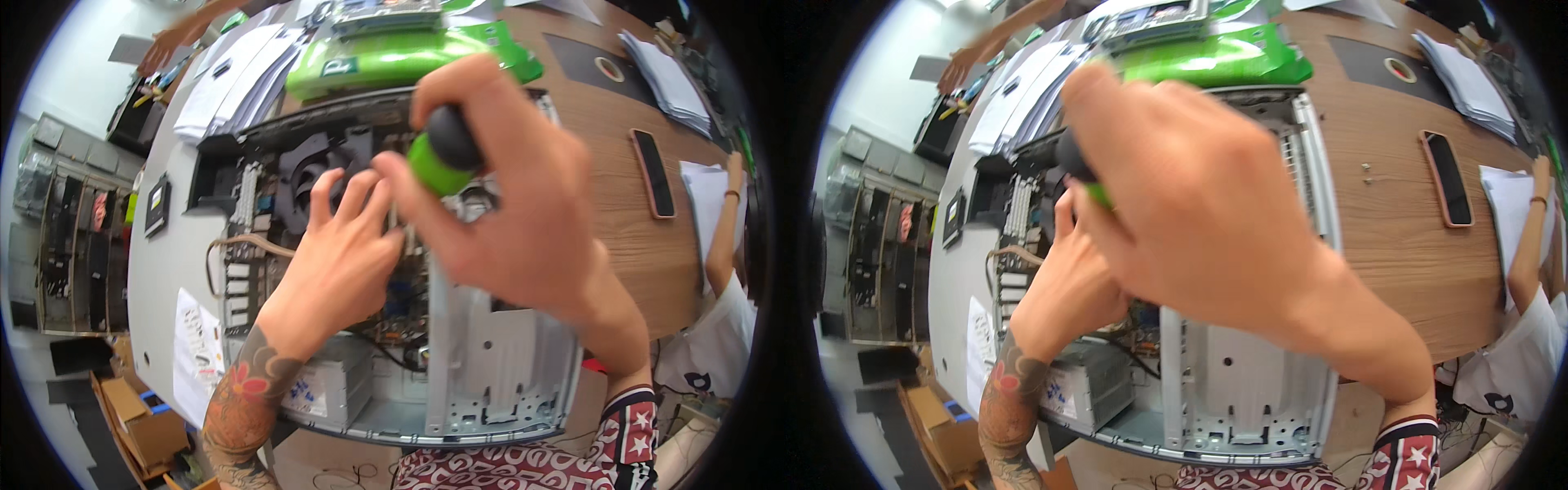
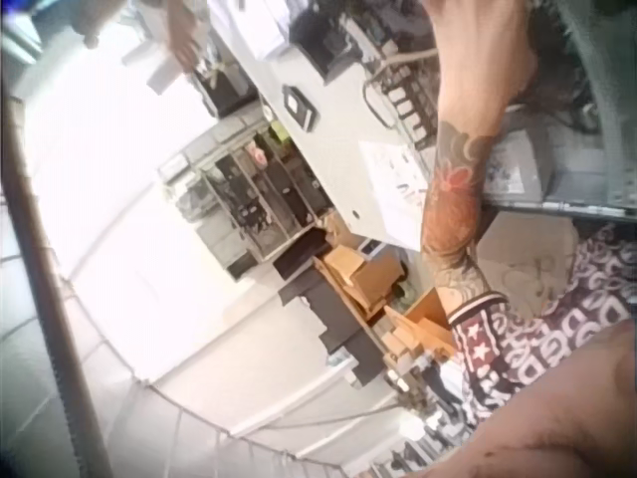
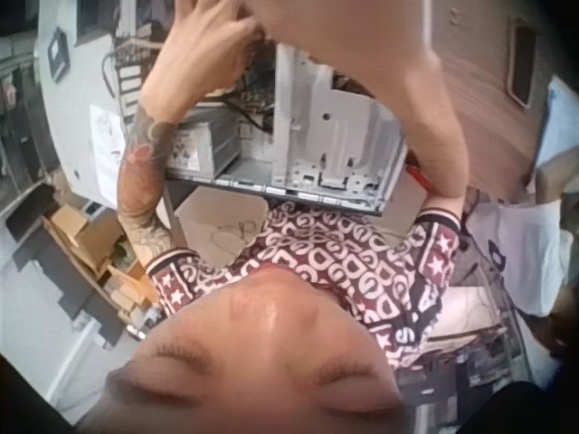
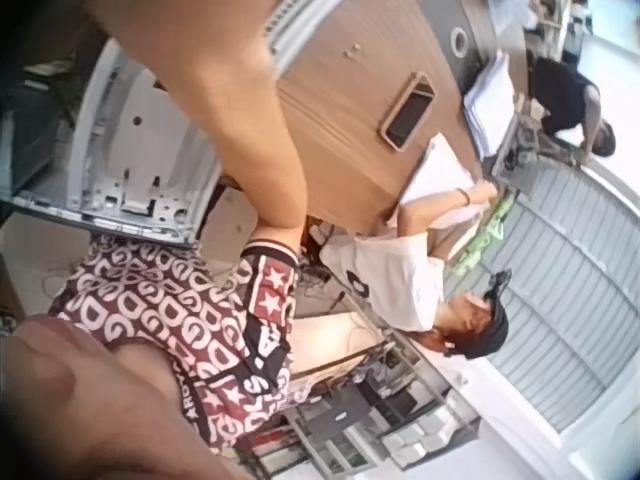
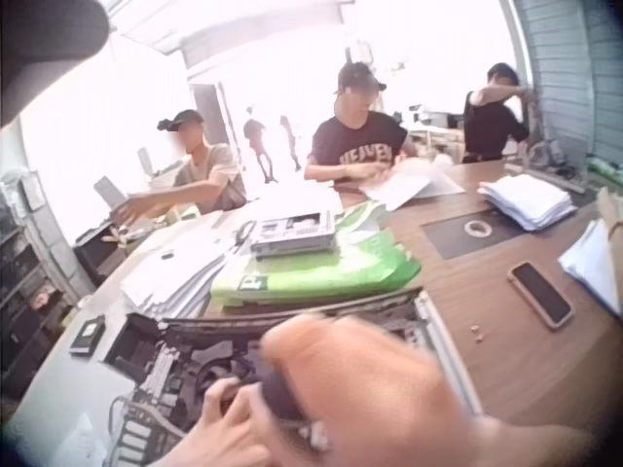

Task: The person disassembles a computer by using a screwdriver to remove screws from the internal components and the chassis while holding the components by hand.

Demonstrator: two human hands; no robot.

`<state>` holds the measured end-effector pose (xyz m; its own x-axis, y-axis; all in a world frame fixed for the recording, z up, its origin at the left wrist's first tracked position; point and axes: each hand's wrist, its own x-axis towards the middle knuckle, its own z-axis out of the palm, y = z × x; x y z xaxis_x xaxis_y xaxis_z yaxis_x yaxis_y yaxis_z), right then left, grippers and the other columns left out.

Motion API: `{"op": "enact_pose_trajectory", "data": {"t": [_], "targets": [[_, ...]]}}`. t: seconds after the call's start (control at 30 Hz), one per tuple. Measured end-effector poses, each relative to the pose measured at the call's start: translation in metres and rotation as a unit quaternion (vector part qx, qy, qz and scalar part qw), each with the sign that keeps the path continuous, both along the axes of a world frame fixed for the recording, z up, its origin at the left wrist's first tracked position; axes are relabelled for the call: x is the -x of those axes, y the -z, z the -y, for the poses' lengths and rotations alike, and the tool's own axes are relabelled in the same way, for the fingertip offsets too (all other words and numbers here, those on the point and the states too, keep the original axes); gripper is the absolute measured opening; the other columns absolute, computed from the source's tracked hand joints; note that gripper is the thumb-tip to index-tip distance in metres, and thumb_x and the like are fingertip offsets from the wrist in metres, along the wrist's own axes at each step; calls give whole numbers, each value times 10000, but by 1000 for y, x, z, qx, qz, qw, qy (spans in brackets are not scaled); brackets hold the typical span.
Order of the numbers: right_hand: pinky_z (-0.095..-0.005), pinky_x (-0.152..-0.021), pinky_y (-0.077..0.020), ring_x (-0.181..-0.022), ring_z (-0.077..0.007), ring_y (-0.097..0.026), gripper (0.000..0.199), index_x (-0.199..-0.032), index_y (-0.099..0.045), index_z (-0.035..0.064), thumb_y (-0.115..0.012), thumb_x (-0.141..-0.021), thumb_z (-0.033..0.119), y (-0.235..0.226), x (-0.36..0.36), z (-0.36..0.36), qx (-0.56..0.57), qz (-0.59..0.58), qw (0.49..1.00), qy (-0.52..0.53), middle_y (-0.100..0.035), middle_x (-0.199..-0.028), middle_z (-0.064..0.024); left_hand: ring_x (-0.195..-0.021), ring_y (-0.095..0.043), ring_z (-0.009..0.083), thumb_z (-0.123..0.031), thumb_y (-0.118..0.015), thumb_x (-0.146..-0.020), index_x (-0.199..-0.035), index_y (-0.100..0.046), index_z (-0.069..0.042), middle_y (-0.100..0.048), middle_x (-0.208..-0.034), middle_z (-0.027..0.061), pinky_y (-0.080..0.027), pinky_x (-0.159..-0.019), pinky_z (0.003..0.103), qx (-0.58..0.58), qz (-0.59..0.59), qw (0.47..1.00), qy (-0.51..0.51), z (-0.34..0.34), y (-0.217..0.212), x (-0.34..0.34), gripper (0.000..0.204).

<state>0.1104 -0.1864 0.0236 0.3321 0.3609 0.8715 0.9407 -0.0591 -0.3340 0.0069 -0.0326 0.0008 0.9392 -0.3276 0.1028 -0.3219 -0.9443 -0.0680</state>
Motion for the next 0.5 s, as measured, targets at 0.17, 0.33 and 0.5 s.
{"op": "enact_pose_trajectory", "data": {"t": [0.17,0.33,0.5], "targets": [[-326,-549,-463,-598,-236,-547,302,-958,-555,31,-777,-754,50,-1,3,-4,-13,-31,999,-30,-536,-718,-94,-1285,-432,347,-42,-688,-650,-970,-693,12,-579,-1232,171,-188,-1121,564,-9,-46,999,-8,1,-1,2,325],[-359,-604,-490,-686,-276,-599,335,-1001,-543,29,-770,-760,76,2,1,-2,-19,-44,998,-38,-572,-762,-106,-1277,-459,327,-12,-651,-652,-990,-686,6,-628,-1173,151,-168,-1117,566,12,-48,999,8,8,-7,2,340],[-371,-631,-503,-723,-302,-613,351,-1021,-529,23,-757,-762,85,3,0,-1,-21,-55,998,-37,-591,-800,-114,-1250,-478,373,-15,-635,-705,-1144,-656,-75,-611,-1242,129,-137,-1062,684,-9,-118,993,15,8,-11,-1,444]]}}
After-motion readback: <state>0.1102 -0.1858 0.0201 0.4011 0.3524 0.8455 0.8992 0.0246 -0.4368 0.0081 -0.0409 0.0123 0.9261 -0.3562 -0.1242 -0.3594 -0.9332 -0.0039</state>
